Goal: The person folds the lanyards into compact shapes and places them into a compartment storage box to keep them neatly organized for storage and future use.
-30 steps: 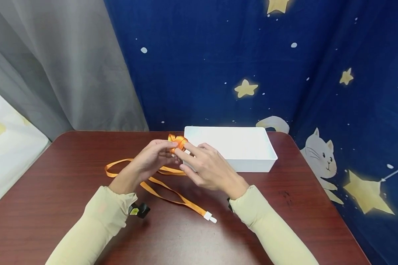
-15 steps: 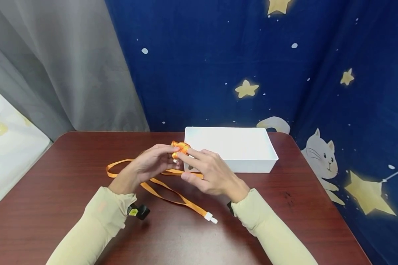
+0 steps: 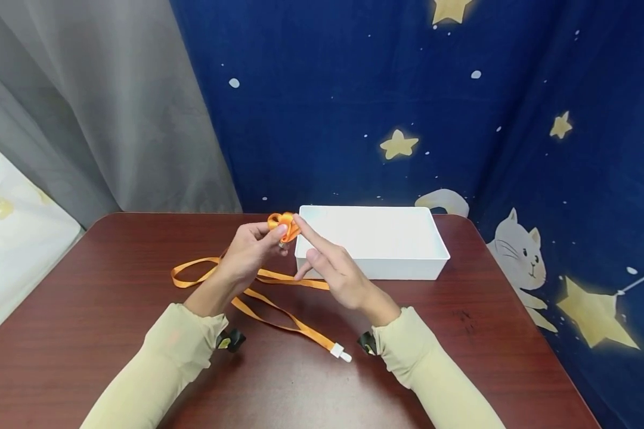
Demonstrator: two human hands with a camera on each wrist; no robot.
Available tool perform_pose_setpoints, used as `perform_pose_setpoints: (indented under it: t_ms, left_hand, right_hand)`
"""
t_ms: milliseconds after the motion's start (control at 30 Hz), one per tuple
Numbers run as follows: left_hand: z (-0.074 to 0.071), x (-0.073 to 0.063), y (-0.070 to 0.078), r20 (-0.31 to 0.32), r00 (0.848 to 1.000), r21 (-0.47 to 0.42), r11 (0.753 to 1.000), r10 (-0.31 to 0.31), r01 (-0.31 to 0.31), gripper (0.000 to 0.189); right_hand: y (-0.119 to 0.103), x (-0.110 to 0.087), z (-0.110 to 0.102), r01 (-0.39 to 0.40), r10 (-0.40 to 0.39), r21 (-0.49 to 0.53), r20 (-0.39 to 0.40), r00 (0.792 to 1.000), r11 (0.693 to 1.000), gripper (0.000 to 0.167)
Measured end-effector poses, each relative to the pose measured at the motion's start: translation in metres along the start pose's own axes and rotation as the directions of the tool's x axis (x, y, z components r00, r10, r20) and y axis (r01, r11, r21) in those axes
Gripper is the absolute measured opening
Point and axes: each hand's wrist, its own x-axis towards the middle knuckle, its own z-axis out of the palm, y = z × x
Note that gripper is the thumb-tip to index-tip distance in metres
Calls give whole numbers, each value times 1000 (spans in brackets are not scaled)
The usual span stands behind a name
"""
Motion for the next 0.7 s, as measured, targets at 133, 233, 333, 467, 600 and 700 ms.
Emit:
perform_pose_setpoints:
  t_ms: [133,233,333,467,600,700]
  left_hand:
    - [0,2,-1,-91,994,20,998,53,-51,33]
    - [3,6,-3,-122,986,83,991,117,-108,31]
    - [7,10,-5,-151,969,188,968,195,-166,28]
    - [12,14,-10,-159,946,365,907,281,-209,27]
    - [17,21,-15,-156,934,479,852,320,-212,25]
    - [20,27,-19,-160,931,517,832,327,-203,22]
  right_hand:
    - [3,-2,2,20,-21,-19,-63,998,1000,49]
    - [6,-2,0,18,-34,-111,-153,988,994,47]
    - [12,-4,-6,-47,-19,-267,-240,971,962,48]
    - [25,-9,-18,-271,107,-489,-337,935,829,61]
    - [36,-15,-29,-459,287,-575,-367,885,678,77]
    - [42,-18,-34,-514,362,-580,-365,858,632,85]
